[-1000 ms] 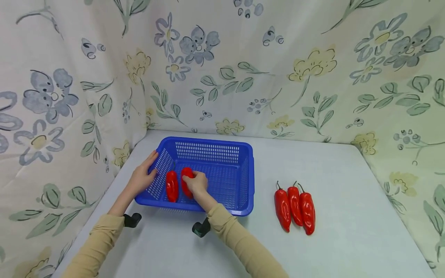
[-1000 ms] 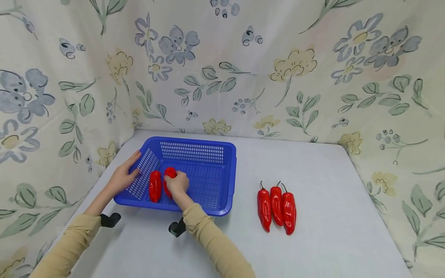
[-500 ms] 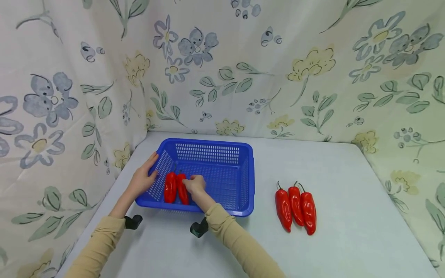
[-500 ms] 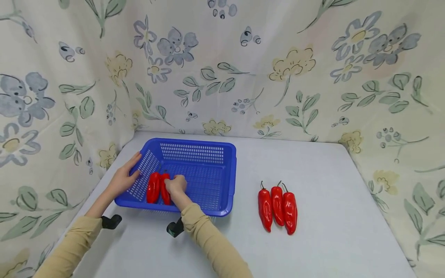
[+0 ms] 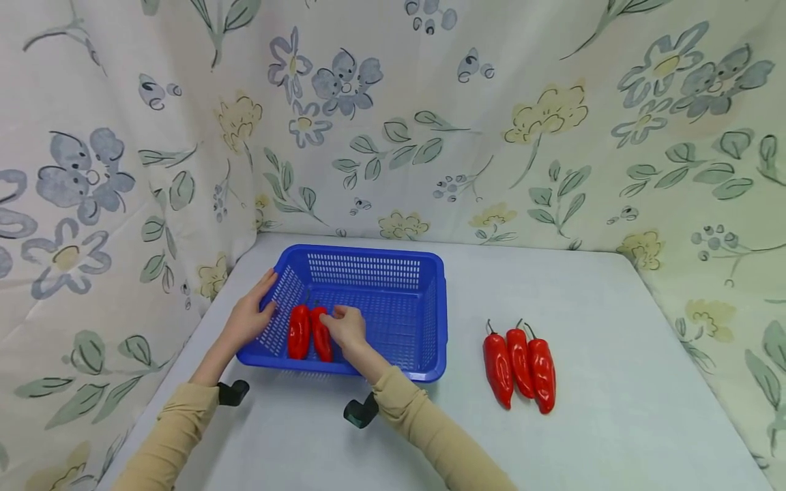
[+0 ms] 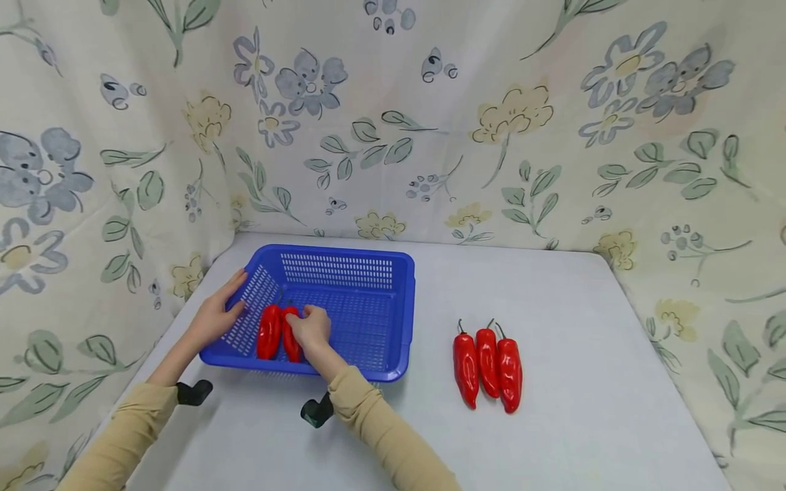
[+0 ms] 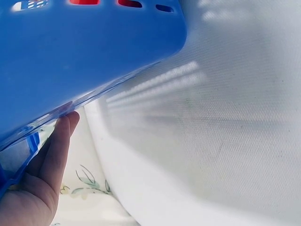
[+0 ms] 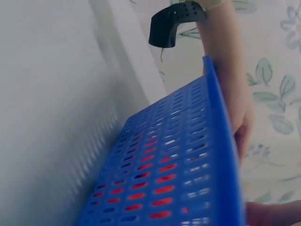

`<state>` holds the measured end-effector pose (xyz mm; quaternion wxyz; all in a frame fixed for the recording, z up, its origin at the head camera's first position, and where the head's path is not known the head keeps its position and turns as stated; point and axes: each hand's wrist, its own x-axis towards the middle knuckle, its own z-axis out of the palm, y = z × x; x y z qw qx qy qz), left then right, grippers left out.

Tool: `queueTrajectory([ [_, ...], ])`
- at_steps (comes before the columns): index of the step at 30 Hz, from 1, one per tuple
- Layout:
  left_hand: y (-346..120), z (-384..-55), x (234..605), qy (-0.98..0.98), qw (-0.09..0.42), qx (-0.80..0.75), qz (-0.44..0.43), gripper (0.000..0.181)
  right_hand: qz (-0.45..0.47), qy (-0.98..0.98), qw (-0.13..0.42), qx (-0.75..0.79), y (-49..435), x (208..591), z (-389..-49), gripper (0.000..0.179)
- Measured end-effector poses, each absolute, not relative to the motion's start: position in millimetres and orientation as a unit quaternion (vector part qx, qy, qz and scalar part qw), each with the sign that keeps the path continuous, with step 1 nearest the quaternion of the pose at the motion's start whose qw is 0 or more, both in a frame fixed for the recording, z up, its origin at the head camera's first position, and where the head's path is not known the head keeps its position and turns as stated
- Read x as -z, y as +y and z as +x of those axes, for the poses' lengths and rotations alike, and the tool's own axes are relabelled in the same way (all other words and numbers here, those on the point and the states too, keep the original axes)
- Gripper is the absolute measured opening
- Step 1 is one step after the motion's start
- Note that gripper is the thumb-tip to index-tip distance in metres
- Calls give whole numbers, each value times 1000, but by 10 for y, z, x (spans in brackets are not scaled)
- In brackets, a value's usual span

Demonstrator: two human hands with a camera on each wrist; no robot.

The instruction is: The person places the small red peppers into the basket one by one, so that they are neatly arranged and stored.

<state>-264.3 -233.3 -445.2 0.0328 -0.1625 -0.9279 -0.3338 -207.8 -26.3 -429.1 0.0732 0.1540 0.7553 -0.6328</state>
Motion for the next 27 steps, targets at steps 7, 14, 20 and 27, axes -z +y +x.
queueTrajectory([
  [7,-2332,-2644,4456,-926,34,338,-163,61,104,738,70,663,-184,4168,-1988,51],
  [14,-2333,-2639,4455,-926,32,337,-164,60,65,726,57,682,-114,4075,-1882,54],
  [20,-2330,-2642,4446,-926,28,341,-162,61,23,728,34,684,-44,4027,-1793,56],
  [27,-2332,-2642,4458,-926,36,339,-164,61,-18,732,-2,681,64,3984,-1708,56],
])
